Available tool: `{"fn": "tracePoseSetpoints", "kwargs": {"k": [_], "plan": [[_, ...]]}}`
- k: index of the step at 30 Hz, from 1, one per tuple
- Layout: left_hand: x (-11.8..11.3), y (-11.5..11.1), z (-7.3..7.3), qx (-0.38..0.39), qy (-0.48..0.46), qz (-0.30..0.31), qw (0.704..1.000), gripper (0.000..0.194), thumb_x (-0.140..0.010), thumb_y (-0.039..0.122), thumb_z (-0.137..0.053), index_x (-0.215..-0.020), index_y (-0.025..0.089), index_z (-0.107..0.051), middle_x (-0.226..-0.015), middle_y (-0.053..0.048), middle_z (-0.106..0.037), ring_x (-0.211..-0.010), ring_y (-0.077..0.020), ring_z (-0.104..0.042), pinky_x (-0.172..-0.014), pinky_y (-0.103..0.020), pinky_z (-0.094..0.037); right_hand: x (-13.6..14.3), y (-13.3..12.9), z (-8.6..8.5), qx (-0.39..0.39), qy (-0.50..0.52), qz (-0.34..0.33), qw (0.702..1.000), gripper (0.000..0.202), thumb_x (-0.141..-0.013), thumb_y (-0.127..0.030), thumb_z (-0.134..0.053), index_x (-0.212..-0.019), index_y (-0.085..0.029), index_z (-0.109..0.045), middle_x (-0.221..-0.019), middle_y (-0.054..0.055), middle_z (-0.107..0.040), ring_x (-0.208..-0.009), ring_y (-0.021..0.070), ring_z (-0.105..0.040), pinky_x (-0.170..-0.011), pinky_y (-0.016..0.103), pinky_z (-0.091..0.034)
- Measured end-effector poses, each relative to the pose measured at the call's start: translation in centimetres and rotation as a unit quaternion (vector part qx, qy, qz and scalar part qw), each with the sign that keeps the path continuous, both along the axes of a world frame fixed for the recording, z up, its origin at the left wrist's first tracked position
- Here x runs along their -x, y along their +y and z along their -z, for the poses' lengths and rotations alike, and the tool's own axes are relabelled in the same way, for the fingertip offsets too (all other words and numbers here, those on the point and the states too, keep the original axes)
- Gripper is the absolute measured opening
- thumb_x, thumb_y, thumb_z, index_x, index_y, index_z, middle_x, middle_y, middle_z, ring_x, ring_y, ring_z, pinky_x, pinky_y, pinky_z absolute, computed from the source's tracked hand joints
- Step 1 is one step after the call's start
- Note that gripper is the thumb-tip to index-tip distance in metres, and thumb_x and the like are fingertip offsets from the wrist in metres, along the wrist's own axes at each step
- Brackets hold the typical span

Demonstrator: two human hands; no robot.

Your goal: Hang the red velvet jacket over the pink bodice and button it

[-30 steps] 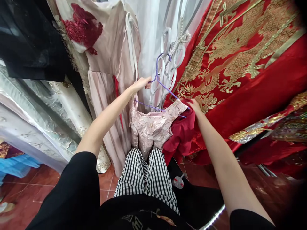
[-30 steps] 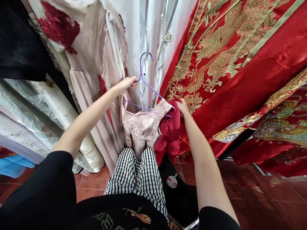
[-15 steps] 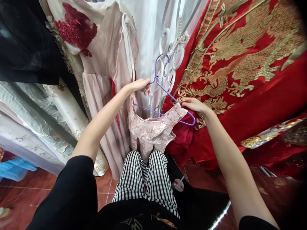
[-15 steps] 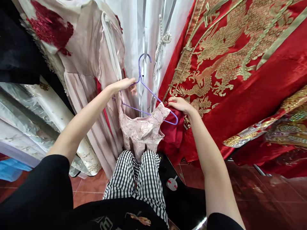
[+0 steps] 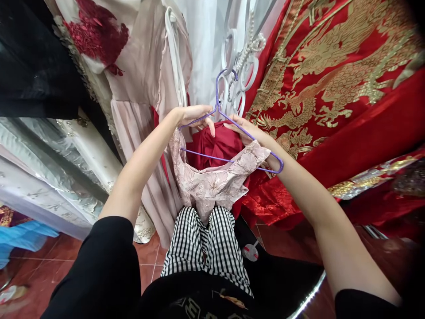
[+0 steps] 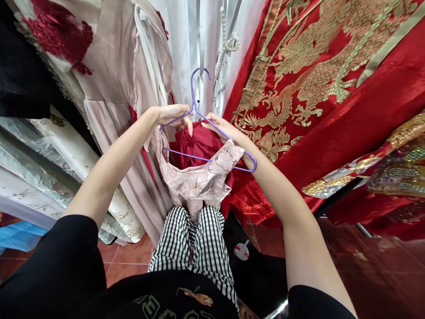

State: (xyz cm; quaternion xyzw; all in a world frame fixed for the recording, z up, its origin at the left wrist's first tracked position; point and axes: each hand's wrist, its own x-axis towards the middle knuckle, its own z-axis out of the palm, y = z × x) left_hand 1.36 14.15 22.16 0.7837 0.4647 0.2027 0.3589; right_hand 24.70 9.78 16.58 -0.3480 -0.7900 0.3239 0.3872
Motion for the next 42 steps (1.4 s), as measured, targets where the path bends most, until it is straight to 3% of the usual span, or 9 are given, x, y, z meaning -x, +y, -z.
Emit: {"fn": "tracePoseSetpoints", "kwargs": {"k": [5, 10, 15, 19, 22, 25, 28, 34, 42], "plan": [[-0.2, 0.1, 1.1, -0.014, -0.107, 0.042, 0.993, 0.030, -0.081, 0.037, -0.051, -0.078, 0.015, -0.071, -0.071, -0.006, -0.066, -0.078, -0.0194, -0.064, -0.081, -0.032, -0.053, -1.2, 1.1, -1.9, -0.050, -0.180, 0.045, 0.981, 0.042, -0.067, -0.050, -0.076, -0.076, -0.022, -0.046, -0.070, -0.004, -0.049, -0.070, 0.0150, -0.046, -0.068, 0.030, -0.041], [0.1, 0.1, 1.2, -0.072, -0.186, -0.035, 0.979, 0.011, -0.078, 0.021, -0.058, -0.085, 0.014, -0.063, -0.077, 0.000, -0.061, -0.072, -0.0105, -0.059, -0.082, -0.026, -0.049, -1.4, 0.2, -3.2, -0.096, -0.357, 0.159, 0.916, 0.027, -0.069, -0.033, -0.074, -0.084, -0.022, -0.055, -0.073, 0.000, -0.056, -0.072, 0.0184, -0.052, -0.067, 0.031, -0.040], [2.1, -0.1, 0.8, -0.049, -0.180, -0.055, 0.981, 0.019, -0.071, 0.011, -0.060, -0.090, 0.015, -0.059, -0.074, 0.002, -0.059, -0.066, -0.0090, -0.056, -0.078, -0.025, -0.048, -1.9, -0.4, -3.3, -0.019, -0.472, 0.135, 0.871, 0.027, -0.072, -0.046, -0.073, -0.078, -0.021, -0.065, -0.067, 0.002, -0.060, -0.067, 0.0218, -0.057, -0.063, 0.035, -0.045], [3.9, -0.5, 0.3, -0.052, -0.147, -0.052, 0.986, 0.032, -0.066, 0.011, -0.064, -0.097, 0.016, -0.059, -0.074, 0.001, -0.061, -0.066, -0.0112, -0.058, -0.075, -0.028, -0.051, -1.8, -1.4, -2.9, -0.105, -0.427, 0.288, 0.851, 0.026, -0.081, -0.038, -0.063, -0.099, -0.020, -0.071, -0.089, 0.011, -0.070, -0.087, 0.0289, -0.063, -0.077, 0.043, -0.049], [5.0, -0.5, -0.1, -0.121, -0.081, -0.067, 0.987, 0.039, -0.062, 0.010, -0.068, -0.100, 0.014, -0.059, -0.077, -0.001, -0.063, -0.075, -0.0163, -0.063, -0.080, -0.033, -0.052, -2.2, -2.3, -2.7, -0.166, -0.390, 0.377, 0.824, 0.032, -0.084, -0.028, -0.059, -0.114, -0.018, -0.067, -0.106, 0.016, -0.069, -0.103, 0.0340, -0.060, -0.082, 0.046, -0.048], [6.6, -0.6, 0.2, -0.246, 0.019, -0.133, 0.960, 0.041, -0.064, 0.011, -0.066, -0.105, 0.013, -0.061, -0.089, -0.006, -0.066, -0.095, -0.0252, -0.066, -0.093, -0.038, -0.050, -3.7, -2.9, -2.3, -0.181, -0.382, 0.407, 0.810, 0.029, -0.088, -0.028, -0.055, -0.112, -0.018, -0.066, -0.106, 0.018, -0.068, -0.109, 0.0358, -0.055, -0.079, 0.044, -0.048], [8.7, -1.2, 1.5, -0.329, 0.147, -0.214, 0.908, 0.043, -0.069, 0.013, -0.061, -0.112, 0.016, -0.061, -0.109, -0.011, -0.067, -0.116, -0.0321, -0.060, -0.106, -0.042, -0.043, -5.4, -3.2, -1.6, -0.186, -0.378, 0.426, 0.801, 0.027, -0.090, -0.027, -0.051, -0.110, -0.019, -0.066, -0.106, 0.017, -0.067, -0.110, 0.0349, -0.053, -0.075, 0.041, -0.047], [11.6, -3.4, 4.0, -0.336, 0.284, -0.293, 0.849, 0.049, -0.077, 0.015, -0.052, -0.126, 0.019, -0.055, -0.140, -0.017, -0.050, -0.124, -0.0365, -0.056, -0.105, -0.049, -0.043, -6.7, -5.0, -1.0, -0.174, -0.360, 0.459, 0.794, 0.032, -0.085, -0.016, -0.054, -0.115, -0.019, -0.065, -0.111, 0.017, -0.067, -0.112, 0.0330, -0.054, -0.079, 0.040, -0.042], [11.9, -7.6, 5.7, -0.343, 0.316, -0.293, 0.834, 0.045, -0.080, 0.021, -0.049, -0.125, 0.017, -0.054, -0.132, -0.024, -0.054, -0.119, -0.0401, -0.058, -0.098, -0.051, -0.046, -7.8, -9.3, -1.1, -0.155, -0.279, 0.513, 0.796, 0.040, -0.079, -0.009, -0.049, -0.115, -0.020, -0.062, -0.121, 0.018, -0.067, -0.108, 0.0295, -0.058, -0.073, 0.039, -0.036]]}}
